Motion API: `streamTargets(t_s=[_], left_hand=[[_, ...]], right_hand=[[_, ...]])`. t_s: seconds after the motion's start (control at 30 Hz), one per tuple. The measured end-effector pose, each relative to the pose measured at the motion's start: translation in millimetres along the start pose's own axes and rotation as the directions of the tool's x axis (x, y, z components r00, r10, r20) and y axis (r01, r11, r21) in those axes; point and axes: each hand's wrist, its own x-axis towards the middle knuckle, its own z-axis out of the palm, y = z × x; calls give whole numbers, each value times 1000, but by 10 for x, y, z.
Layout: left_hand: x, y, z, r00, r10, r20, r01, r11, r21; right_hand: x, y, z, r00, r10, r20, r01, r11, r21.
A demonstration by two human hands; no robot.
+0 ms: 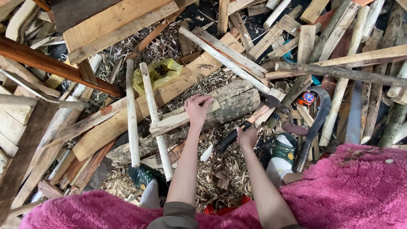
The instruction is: Assembling a small wooden frame using scrap wood and a hammer
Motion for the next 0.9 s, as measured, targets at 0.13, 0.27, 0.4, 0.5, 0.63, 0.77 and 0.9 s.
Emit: streamTargets(t_s=[0.13, 0.27, 0.4, 0.5, 0.63, 0.77, 0.9], left_hand=[[-12, 143, -78, 999, -28, 31, 30, 996, -85], [-35, 174, -99, 999, -9, 50, 11, 999, -53], [-52, 244, -119, 999, 22, 27, -21, 1000, -15], [-55, 231, -93, 1000, 28, 6, -28, 1000, -8], [-72, 301, -144, 998, 55, -4, -55, 998, 14], [-72, 261, -141, 998, 63, -20, -63, 998, -1], [-59, 215, -114, 998, 55, -21, -55, 998, -15]], right_hand=[[-77, -91, -45, 1000, 7, -1, -7, 1000, 6], [-37, -71, -35, 1000, -11, -3, 11, 1000, 2], [83, 26, 45, 1000, -10, -6, 10, 1000, -26], [131, 41, 69, 1000, -11, 2, 12, 999, -53], [-84, -138, 6, 999, -37, 21, 40, 992, -119], [-104, -193, 6, 995, -104, 0, 104, 989, -104], [114, -56, 23, 995, -97, -15, 97, 995, 8]])
